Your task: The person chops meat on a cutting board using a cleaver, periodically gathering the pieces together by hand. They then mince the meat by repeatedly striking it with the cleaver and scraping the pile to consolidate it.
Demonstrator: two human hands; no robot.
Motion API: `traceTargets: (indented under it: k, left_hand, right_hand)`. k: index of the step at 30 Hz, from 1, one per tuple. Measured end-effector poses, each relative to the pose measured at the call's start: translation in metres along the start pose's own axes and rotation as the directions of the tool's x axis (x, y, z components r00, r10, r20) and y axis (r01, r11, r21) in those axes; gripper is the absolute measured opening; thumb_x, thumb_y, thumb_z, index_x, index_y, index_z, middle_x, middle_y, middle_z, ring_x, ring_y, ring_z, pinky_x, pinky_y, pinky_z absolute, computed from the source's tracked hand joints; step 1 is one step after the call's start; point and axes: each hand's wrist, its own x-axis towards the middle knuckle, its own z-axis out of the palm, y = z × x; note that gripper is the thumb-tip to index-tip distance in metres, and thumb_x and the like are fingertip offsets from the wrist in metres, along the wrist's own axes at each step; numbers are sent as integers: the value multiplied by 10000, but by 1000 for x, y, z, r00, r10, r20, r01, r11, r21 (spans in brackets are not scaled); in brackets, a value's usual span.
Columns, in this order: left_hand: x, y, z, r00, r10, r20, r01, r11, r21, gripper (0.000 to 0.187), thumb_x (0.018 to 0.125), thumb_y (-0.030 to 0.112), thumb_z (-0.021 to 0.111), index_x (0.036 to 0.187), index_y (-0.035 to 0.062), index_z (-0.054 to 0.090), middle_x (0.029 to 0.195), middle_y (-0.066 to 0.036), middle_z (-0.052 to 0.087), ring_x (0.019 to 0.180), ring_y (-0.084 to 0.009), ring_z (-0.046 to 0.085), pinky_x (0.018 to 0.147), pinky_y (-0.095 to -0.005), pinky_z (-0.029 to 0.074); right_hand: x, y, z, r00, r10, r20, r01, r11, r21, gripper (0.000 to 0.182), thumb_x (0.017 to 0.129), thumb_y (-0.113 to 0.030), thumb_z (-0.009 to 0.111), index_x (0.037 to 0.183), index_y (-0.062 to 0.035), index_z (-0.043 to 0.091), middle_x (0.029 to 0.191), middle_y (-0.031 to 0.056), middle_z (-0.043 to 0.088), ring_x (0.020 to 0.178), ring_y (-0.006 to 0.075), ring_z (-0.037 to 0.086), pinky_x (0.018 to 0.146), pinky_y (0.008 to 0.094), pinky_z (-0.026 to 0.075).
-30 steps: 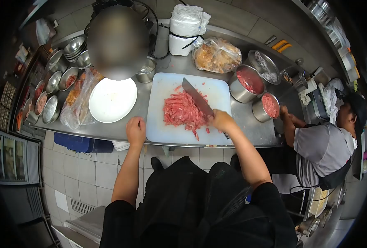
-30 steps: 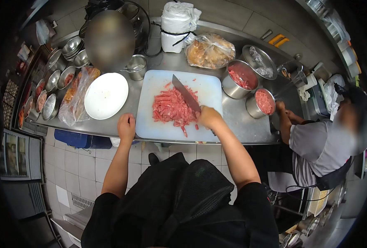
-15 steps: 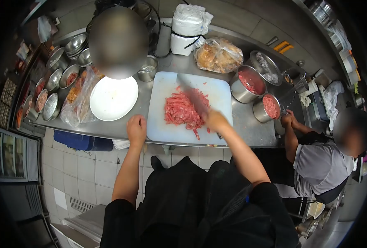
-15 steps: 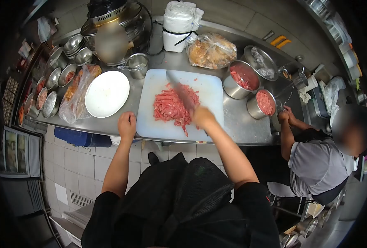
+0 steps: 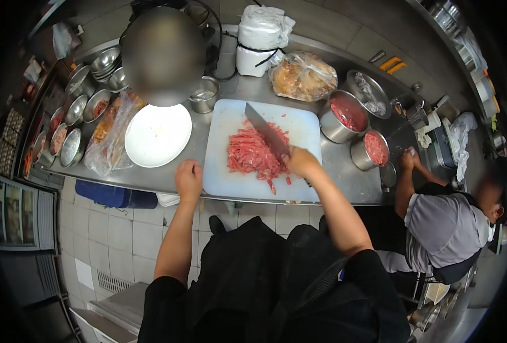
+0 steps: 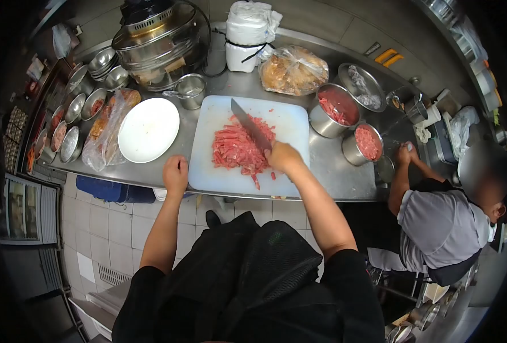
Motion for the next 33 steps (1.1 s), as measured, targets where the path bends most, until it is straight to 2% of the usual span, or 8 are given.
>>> traceTargets:
  k: [5, 6, 13, 17, 19, 25, 29, 33]
  left_hand:
    - [1, 5, -5, 999, -15, 28, 15, 1000, -2, 120, 892, 128, 570, 854, 27, 623, 875, -155, 645, 832, -363, 598, 764, -439, 457]
    - [2, 6, -3, 1000, -5, 16, 5, 1000, -12, 122, 891, 128, 570, 850, 26, 621, 874, -155, 644, 829, -365, 597, 760, -442, 457]
    - [-1, -2, -1, 997, -16, 70, 16, 1000, -5, 95, 870, 128, 583, 869, 39, 619, 872, -141, 636, 844, -352, 588, 777, -445, 439]
    - [-2, 0, -1, 999, -11, 46, 11, 1000, -14, 106, 873, 129, 583, 881, 32, 624, 900, -145, 647, 864, -362, 592, 795, -439, 447]
    - [-4, -1, -2, 998, -16, 61, 17, 1000, -21, 108, 874, 129, 583, 887, 31, 627, 909, -148, 649, 873, -365, 593, 804, -438, 449]
    - [-1, 23, -8, 991, 133, -1, -133, 991, 0, 102, 883, 112, 577, 903, 32, 637, 933, -152, 658, 873, -354, 603, 795, -432, 461]
    - [-10, 102, 8, 826, 441, 352, -395, 897, -197, 258, 816, 162, 647, 1058, 73, 659, 1075, -115, 660, 1060, -297, 592, 948, -453, 402]
    - [-22, 158, 50, 575, 699, 425, -609, 712, -348, 325, 799, 246, 693, 1082, 90, 667, 1186, -97, 621, 1144, -277, 554, 993, -471, 377]
  right_hand:
    - [12, 17, 20, 981, -70, -182, 90, 990, 105, 398, 944, -315, 506, 1095, 43, 588, 873, 250, 695, 718, 379, 692, 787, 465, 535]
    - [15, 12, 28, 1000, -10, -1, 10, 1000, 23, 397, 943, -310, 506, 1085, 52, 588, 872, 265, 689, 734, 398, 688, 801, 479, 529]
    - [-17, 1, -22, 992, -27, -125, 36, 997, 72, 362, 945, -294, 518, 1060, 42, 591, 741, 214, 685, 590, 333, 666, 672, 438, 539]
    - [6, 33, 29, 997, 7, 73, -14, 995, 103, 360, 950, -293, 539, 1060, 44, 600, 711, 196, 667, 503, 280, 639, 531, 400, 523]
    - [0, 32, 27, 994, 47, 96, -57, 994, 97, 344, 949, -287, 515, 1012, 37, 610, 741, 210, 681, 567, 323, 666, 646, 435, 536]
    - [-35, 67, 33, 992, 20, -124, 38, 895, 444, 355, 941, -309, 569, 996, 40, 597, 647, 136, 639, 472, 235, 618, 510, 371, 502]
    - [-28, 115, 77, 971, 118, -209, 82, 655, 751, 287, 950, -289, 584, 908, -5, 577, 564, 54, 554, 407, 160, 533, 414, 317, 420]
    - [-26, 123, 86, 953, 176, -246, 151, 428, 891, 273, 958, -269, 581, 821, -38, 532, 530, 36, 519, 380, 148, 495, 388, 310, 390]
